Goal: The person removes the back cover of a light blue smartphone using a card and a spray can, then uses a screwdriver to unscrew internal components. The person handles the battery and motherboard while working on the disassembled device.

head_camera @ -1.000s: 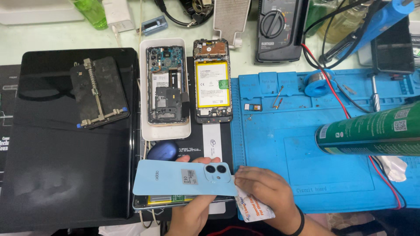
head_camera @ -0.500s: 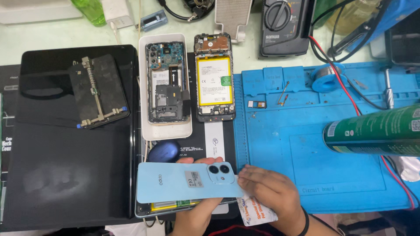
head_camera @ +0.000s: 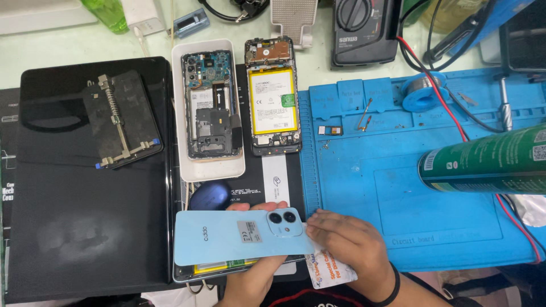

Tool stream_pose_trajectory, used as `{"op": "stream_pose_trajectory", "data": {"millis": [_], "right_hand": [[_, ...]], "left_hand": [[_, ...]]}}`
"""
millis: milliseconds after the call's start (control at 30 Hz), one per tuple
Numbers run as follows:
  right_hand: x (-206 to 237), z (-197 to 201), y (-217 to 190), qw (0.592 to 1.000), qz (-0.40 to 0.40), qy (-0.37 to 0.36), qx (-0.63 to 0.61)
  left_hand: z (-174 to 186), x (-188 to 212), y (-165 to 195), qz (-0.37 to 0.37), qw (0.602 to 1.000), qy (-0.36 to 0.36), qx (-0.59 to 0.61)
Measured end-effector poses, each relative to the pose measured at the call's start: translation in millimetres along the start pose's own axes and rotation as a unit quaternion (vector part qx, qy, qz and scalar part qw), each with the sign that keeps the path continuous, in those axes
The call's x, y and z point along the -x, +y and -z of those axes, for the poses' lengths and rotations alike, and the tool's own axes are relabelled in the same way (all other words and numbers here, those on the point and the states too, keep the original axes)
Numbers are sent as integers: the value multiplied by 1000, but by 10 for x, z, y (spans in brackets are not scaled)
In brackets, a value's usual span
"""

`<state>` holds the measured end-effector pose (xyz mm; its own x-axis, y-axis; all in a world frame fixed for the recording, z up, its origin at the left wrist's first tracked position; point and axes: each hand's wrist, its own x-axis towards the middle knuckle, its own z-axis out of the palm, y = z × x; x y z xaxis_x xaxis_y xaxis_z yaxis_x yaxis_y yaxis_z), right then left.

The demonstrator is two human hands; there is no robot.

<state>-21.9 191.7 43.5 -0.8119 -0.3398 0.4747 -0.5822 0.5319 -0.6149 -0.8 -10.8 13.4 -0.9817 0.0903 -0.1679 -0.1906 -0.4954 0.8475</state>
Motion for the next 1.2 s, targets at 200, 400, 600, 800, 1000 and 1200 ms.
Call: {"op": "stream_pose_trajectory", "data": {"millis": [200, 400, 600, 800, 1000, 1200], "right_hand": [[16, -19, 9, 1000, -9, 1, 0], [46, -12, 22, 999, -36, -9, -20], [82, -43, 107, 998, -47, -19, -46], [198, -37, 182, 994, -70, -38, -80], [140, -50, 183, 994, -51, -61, -74], [179, -7, 147, 991, -48, -71, -103]], "left_hand": [[11, 5, -6, -8, 1000, 16, -12], [-44, -26, -37, 8, 998, 33, 48], [-30, -47, -16, -3, 1000, 23, 8], [-51, -60, -37, 17, 997, 52, 46], [-44, -80, -29, 54, 983, 88, 150], [-47, -94, -85, 38, 982, 86, 162]]}}
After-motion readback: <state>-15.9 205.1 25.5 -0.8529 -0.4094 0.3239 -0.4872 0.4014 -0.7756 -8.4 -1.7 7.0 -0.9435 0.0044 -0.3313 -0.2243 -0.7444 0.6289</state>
